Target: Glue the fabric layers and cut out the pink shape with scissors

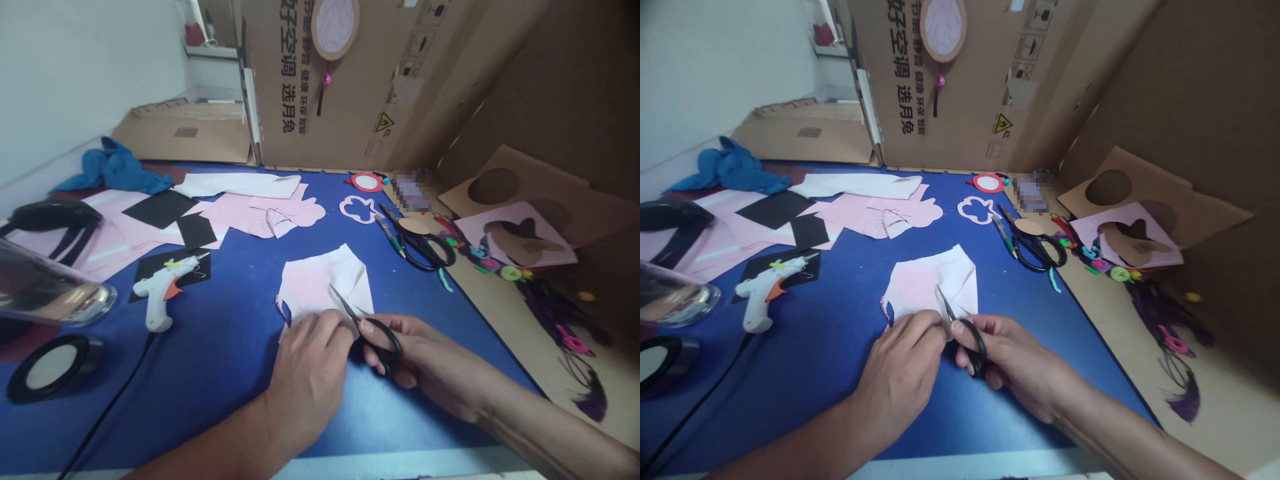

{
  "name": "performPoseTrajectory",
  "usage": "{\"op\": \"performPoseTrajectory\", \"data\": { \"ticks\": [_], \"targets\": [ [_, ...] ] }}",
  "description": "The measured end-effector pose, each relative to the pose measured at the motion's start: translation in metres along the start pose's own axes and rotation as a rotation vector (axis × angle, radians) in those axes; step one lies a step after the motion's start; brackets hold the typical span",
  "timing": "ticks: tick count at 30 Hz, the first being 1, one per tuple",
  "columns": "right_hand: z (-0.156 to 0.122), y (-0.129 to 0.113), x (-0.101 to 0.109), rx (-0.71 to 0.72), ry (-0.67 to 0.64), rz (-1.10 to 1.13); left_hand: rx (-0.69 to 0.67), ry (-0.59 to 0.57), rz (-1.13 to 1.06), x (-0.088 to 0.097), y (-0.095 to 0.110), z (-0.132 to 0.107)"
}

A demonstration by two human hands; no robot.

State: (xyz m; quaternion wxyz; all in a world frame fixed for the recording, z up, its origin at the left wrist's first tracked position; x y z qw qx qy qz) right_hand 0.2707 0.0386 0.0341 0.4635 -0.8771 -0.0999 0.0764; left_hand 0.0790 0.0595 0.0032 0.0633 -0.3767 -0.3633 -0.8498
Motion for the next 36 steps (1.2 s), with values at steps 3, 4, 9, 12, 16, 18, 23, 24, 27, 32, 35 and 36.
{"op": "performPoseTrajectory", "data": {
  "ticks": [3, 4, 9, 12, 16, 18, 23, 24, 27, 32, 35, 36],
  "targets": [
    [0.0011, -0.0007, -0.0009, 0.007, 0.008, -0.023, 0.003, 0.004, -0.007, -0.0009, 0.0003, -0.0007],
    [0.0008, -0.0009, -0.0011, 0.013, 0.003, -0.027, 0.002, 0.006, -0.010, -0.0010, 0.0005, -0.0009],
    [-0.0013, -0.0012, 0.0003, 0.013, -0.014, 0.003, 0.015, -0.012, -0.022, -0.0007, 0.0009, -0.0011],
    [0.0003, -0.0012, 0.0012, 0.000, -0.014, 0.030, 0.006, -0.006, -0.023, -0.0009, 0.0008, -0.0013],
    [0.0032, -0.0012, 0.0013, 0.012, -0.004, 0.056, 0.001, -0.009, -0.016, -0.0023, 0.0002, -0.0018],
    [0.0038, -0.0015, 0.0013, 0.020, -0.003, 0.056, 0.001, -0.009, -0.016, -0.0029, 0.0000, -0.0020],
    [0.0048, -0.0038, 0.0019, -0.004, -0.006, 0.078, 0.002, -0.012, -0.022, -0.0032, -0.0002, -0.0025],
    [0.0052, -0.0043, 0.0018, -0.012, -0.003, 0.085, 0.001, -0.010, -0.018, -0.0030, -0.0001, -0.0026],
    [0.0064, -0.0056, 0.0008, -0.013, 0.014, 0.095, -0.008, -0.001, -0.006, -0.0025, 0.0005, -0.0028],
    [0.0074, -0.0060, -0.0007, 0.008, 0.046, 0.105, -0.014, -0.011, -0.011, -0.0035, 0.0002, -0.0038],
    [0.0077, -0.0072, 0.0000, -0.018, 0.031, 0.117, -0.016, -0.013, -0.006, -0.0040, -0.0006, -0.0041],
    [0.0078, -0.0077, 0.0003, -0.027, 0.030, 0.122, -0.018, -0.015, -0.005, -0.0041, -0.0007, -0.0040]
  ]
}}
Point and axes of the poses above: each hand's wrist, its own z-axis towards the middle knuckle, its own x-axis out of the back of the hand, y = z × x, the point moved 1 cm from there along z, towards the middle knuckle, and after that the axes turned 14 degrees about -z, right-handed, at the moved point
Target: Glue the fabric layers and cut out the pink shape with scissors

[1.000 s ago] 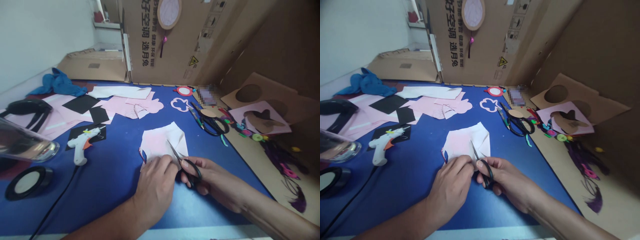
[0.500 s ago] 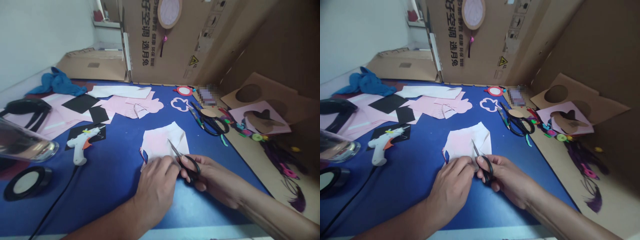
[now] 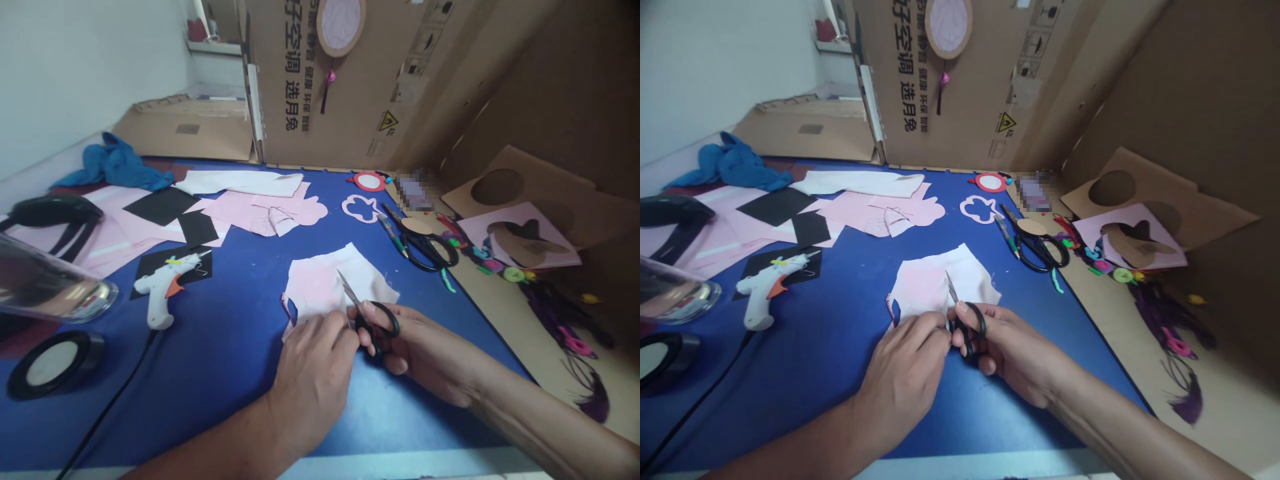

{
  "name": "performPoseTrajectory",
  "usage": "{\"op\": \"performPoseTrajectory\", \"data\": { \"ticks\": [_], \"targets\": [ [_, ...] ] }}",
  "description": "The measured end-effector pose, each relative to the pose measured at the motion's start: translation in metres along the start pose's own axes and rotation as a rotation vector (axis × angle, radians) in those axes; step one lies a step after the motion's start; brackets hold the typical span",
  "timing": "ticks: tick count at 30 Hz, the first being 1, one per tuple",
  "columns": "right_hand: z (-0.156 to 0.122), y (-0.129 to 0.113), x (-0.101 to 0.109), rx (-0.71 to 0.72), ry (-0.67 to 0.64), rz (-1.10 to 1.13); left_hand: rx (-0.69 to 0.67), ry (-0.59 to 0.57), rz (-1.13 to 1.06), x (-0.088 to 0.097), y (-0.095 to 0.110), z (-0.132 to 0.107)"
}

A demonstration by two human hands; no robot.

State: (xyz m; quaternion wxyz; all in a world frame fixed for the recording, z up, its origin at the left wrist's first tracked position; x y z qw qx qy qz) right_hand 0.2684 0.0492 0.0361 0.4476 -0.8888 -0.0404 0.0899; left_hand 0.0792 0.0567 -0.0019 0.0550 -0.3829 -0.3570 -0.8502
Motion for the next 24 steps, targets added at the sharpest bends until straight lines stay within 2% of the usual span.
{"op": "performPoseTrajectory", "data": {
  "ticks": [7, 14, 18, 24],
  "targets": [
    [0.0005, 0.0004, -0.0007, 0.048, 0.025, 0.003, 0.008, -0.004, -0.025, 0.0007, 0.0006, 0.0012],
    [0.0025, -0.0034, -0.0005, -0.036, 0.067, 0.068, -0.012, 0.007, -0.002, 0.0001, 0.0007, 0.0001],
    [0.0057, -0.0051, 0.0010, -0.020, 0.088, 0.066, -0.017, 0.018, -0.002, -0.0002, 0.0009, -0.0003],
    [0.0075, -0.0064, 0.0031, -0.020, 0.044, 0.037, -0.013, 0.020, 0.000, 0.0006, 0.0014, 0.0008]
  ]
}}
Point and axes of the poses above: each hand's wrist, its own z-axis towards the middle knuckle, its own x-axis out of the back of the hand, y = z × x, the point moved 1 cm from there along z, towards the middle knuckle, and after that the axes turned 14 degrees about -z, right-handed, at the moved point
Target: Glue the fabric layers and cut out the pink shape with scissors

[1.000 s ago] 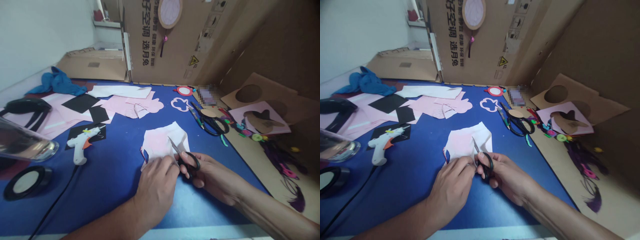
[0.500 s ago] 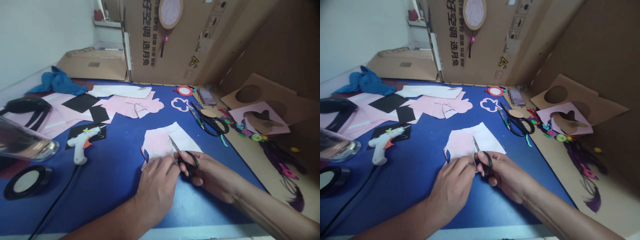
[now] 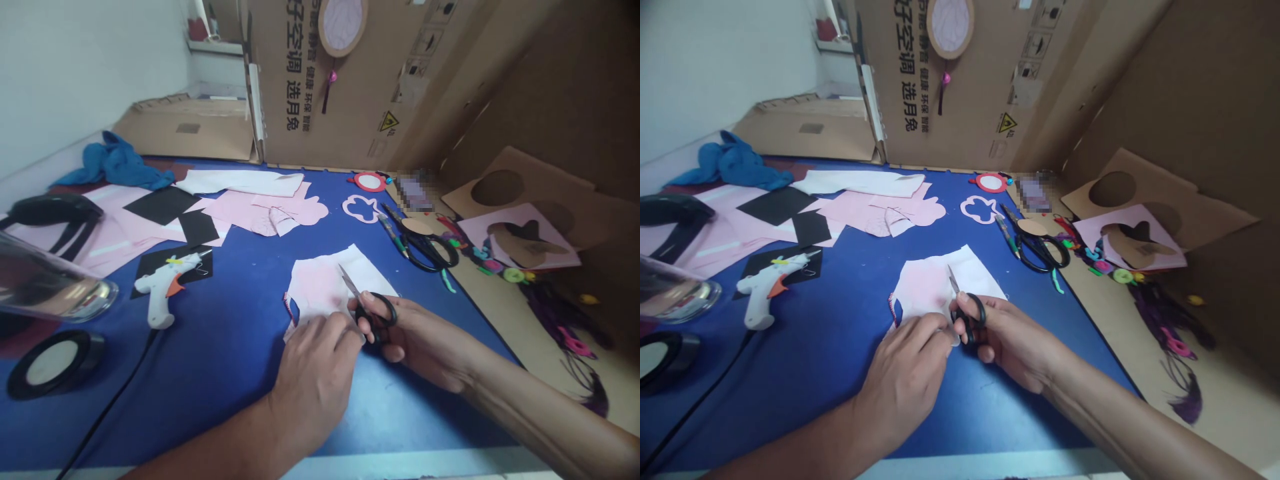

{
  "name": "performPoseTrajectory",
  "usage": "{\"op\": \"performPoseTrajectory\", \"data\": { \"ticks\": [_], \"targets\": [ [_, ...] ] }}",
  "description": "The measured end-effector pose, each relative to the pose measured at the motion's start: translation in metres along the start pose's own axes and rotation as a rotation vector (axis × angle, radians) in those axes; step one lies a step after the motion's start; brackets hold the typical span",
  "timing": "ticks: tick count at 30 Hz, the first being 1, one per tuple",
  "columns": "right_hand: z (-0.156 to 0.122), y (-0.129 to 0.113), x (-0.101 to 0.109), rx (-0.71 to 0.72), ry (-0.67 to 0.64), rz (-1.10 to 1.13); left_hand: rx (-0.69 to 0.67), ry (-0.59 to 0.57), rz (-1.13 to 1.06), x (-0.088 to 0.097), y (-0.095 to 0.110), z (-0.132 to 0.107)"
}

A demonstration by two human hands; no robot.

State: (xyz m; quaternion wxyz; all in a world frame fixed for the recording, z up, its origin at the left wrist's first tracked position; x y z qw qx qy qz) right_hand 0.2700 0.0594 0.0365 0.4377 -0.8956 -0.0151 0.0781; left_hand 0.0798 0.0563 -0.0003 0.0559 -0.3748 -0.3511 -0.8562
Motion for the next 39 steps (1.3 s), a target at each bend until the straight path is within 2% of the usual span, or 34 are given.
{"op": "performPoseTrajectory", "data": {
  "ticks": [5, 11, 20, 24, 30, 39],
  "targets": [
    [0.002, -0.003, 0.001, -0.002, -0.015, -0.017, -0.002, -0.004, 0.007, 0.000, 0.001, 0.000],
    [0.006, -0.003, 0.003, 0.067, 0.019, -0.076, 0.022, -0.027, 0.017, -0.002, 0.000, 0.000],
    [0.015, -0.010, 0.009, 0.014, 0.015, -0.062, -0.003, -0.004, 0.047, -0.002, 0.002, -0.001],
    [0.019, -0.014, 0.012, 0.048, -0.008, -0.102, 0.009, -0.016, 0.045, -0.004, 0.000, -0.003],
    [0.019, -0.019, 0.015, 0.011, -0.066, -0.168, 0.012, -0.021, 0.033, -0.004, 0.000, -0.003],
    [0.029, -0.028, 0.022, -0.019, -0.083, -0.290, 0.003, -0.034, 0.030, -0.003, 0.002, -0.002]
  ]
}}
Point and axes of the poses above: each hand's wrist, its own z-axis towards the middle knuckle, its own x-axis out of the back of the hand, y = z × x, the point moved 1 cm from there along z, towards the middle knuckle, and after that the axes turned 14 degrees about -z, right-handed, at the moved point
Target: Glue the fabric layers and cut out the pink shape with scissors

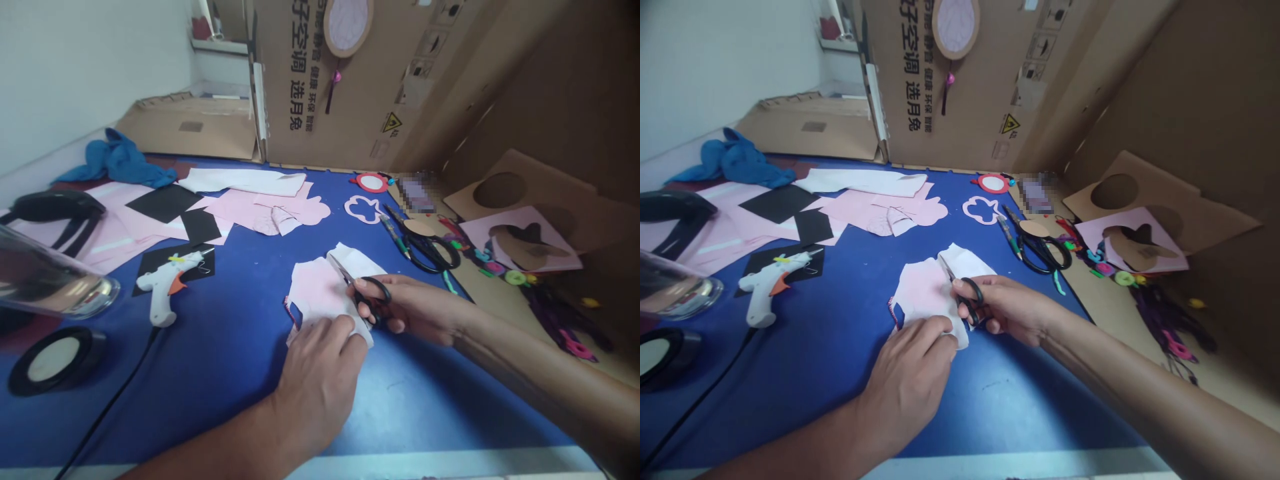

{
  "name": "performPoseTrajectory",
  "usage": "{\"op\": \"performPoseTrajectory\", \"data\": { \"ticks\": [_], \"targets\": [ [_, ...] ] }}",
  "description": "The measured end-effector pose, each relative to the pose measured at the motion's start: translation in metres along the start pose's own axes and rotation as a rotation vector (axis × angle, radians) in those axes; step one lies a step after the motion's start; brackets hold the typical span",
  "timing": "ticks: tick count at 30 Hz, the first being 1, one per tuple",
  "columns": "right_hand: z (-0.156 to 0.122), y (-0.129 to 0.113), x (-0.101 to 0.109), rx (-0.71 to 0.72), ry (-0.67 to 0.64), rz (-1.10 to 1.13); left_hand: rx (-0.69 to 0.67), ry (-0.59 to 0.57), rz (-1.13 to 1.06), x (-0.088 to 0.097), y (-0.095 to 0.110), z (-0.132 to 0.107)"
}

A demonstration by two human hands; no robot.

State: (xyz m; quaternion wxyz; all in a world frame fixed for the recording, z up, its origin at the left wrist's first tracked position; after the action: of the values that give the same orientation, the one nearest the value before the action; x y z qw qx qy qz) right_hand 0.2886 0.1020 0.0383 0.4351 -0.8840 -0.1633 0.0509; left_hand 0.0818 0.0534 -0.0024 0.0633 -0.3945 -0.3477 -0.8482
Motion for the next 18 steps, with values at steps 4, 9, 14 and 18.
{"op": "performPoseTrajectory", "data": {
  "ticks": [4, 9, 14, 18],
  "targets": [
    [0.005, -0.001, 0.003, 0.046, -0.021, -0.083, -0.003, -0.008, 0.022, 0.000, 0.000, -0.001],
    [0.007, -0.001, 0.006, 0.119, -0.017, -0.161, 0.009, -0.040, 0.003, -0.001, 0.002, -0.001],
    [0.007, 0.001, 0.007, 0.161, -0.032, -0.172, 0.082, 0.008, -0.131, 0.011, 0.004, 0.004],
    [0.006, 0.005, 0.008, 0.183, -0.012, -0.136, 0.327, 0.205, -0.235, 0.035, -0.021, 0.026]
  ]
}}
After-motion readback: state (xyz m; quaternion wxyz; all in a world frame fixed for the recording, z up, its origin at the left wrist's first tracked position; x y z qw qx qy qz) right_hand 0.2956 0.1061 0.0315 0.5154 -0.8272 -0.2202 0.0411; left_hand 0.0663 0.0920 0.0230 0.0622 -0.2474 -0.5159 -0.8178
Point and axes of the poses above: each hand's wrist, its own z-axis towards the middle knuckle, its own x-axis out of the back of the hand, y = z × x, the point moved 1 cm from there along z, towards the middle knuckle, and after that the axes turned 14 degrees about -z, right-handed, at the moved point
